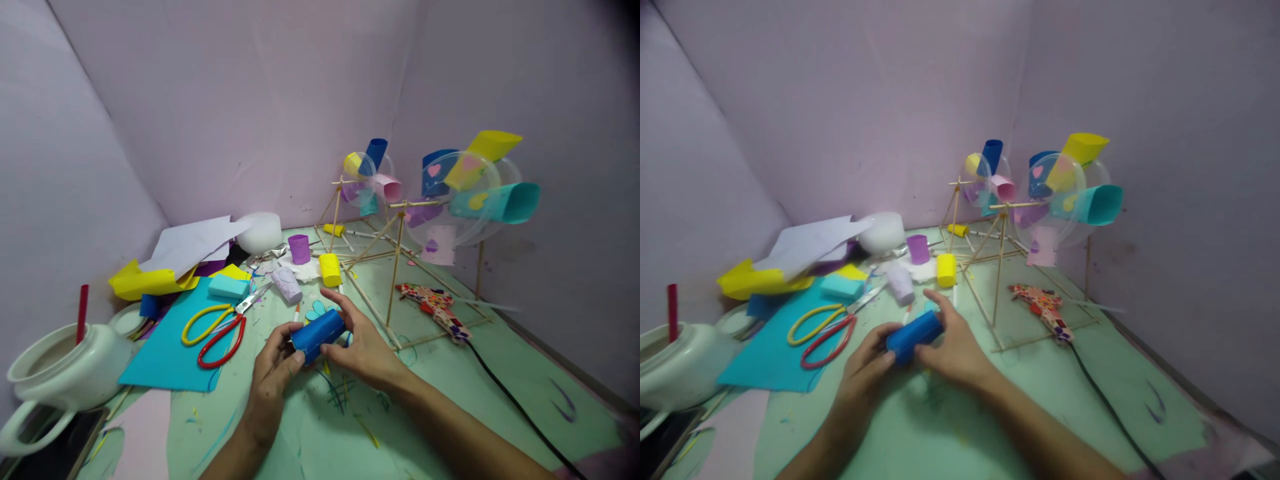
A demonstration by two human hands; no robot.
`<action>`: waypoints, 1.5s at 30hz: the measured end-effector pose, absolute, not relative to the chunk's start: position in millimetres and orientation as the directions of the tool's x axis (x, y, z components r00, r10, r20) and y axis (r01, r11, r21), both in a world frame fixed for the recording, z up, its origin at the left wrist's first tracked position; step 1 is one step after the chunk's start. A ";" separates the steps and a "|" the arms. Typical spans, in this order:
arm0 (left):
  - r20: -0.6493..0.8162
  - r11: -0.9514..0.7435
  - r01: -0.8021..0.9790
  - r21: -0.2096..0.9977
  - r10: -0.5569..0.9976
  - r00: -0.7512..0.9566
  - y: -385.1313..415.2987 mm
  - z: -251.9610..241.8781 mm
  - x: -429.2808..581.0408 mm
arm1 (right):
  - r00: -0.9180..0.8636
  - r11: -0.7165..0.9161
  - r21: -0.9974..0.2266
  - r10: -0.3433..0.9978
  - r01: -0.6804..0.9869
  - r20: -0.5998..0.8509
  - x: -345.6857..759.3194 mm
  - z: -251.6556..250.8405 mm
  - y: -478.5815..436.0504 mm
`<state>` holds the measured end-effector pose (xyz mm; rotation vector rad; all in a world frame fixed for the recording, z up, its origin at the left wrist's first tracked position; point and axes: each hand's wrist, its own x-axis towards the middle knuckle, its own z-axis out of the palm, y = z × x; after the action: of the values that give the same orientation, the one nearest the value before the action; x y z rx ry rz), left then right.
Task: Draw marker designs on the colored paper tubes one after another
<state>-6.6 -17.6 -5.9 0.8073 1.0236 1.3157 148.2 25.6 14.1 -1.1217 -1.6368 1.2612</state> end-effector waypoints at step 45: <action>-0.183 -0.156 -0.516 0.842 0.818 -0.545 2.7 24.6 -50.2 | 0.021 0.401 -0.823 0.895 0.402 0.446 180.7 19.9 57.8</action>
<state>-50.2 2.7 24.6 0.3974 1.1613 1.8379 180.7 57.8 19.9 -1.1823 -1.5792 0.5713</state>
